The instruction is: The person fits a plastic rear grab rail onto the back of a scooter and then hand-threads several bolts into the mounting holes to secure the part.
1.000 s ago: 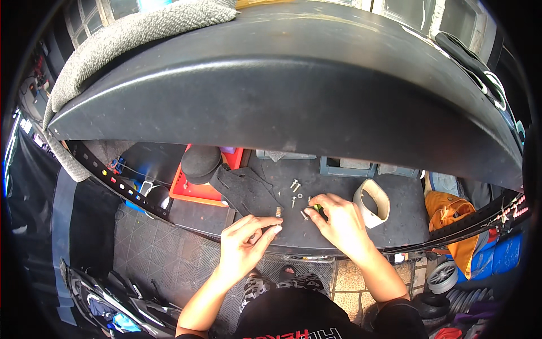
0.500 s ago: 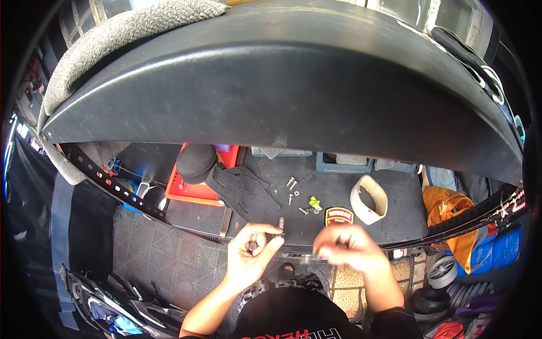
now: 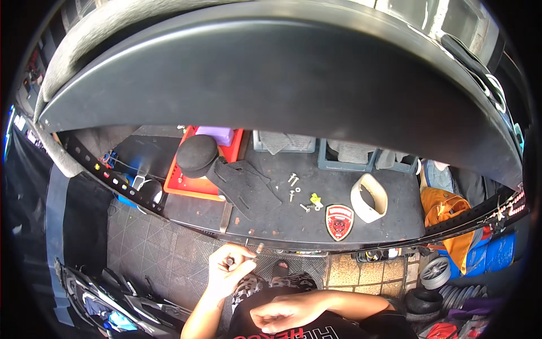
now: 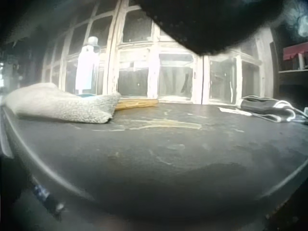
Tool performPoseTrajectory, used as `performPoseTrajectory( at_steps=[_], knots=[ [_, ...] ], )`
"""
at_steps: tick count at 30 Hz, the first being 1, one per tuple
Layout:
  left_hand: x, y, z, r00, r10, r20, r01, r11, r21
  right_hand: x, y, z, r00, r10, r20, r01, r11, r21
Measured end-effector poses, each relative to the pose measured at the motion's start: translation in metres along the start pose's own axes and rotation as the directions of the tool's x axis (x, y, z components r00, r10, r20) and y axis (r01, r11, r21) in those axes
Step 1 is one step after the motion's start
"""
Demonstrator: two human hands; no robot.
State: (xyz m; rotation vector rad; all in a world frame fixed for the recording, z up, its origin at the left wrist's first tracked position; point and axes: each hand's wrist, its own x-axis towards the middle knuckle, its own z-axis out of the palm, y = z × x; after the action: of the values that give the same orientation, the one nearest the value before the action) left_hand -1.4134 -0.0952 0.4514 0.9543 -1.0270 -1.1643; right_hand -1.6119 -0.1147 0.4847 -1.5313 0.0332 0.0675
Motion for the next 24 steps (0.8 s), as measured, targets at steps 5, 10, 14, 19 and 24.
performPoseTrajectory(
  at_steps=[5,10,14,19,24],
  knots=[
    [-0.019,0.009,-0.033,0.990,0.073,-0.124,-0.068,0.997,0.045,0.022,-0.020,-0.010,0.984,-0.002,0.178,0.013,0.998,-0.061],
    [-0.053,0.035,-0.082,0.997,-0.021,-0.078,-0.024,0.843,-0.537,0.078,0.017,0.006,0.984,-0.152,0.092,0.133,0.973,0.187],
    [-0.081,0.061,-0.130,0.997,-0.013,-0.070,-0.057,0.442,-0.895,0.126,0.013,0.010,0.921,0.375,0.107,-0.325,0.584,0.744],
    [-0.138,0.071,-0.204,0.975,0.046,-0.219,-0.217,0.432,-0.875,0.240,0.022,0.015,0.897,0.431,0.094,-0.274,0.378,0.884],
    [-0.207,0.076,-0.262,0.859,0.030,-0.511,-0.386,0.693,-0.609,0.365,0.028,0.043,0.898,0.431,0.091,-0.229,0.282,0.932]
  ],
)
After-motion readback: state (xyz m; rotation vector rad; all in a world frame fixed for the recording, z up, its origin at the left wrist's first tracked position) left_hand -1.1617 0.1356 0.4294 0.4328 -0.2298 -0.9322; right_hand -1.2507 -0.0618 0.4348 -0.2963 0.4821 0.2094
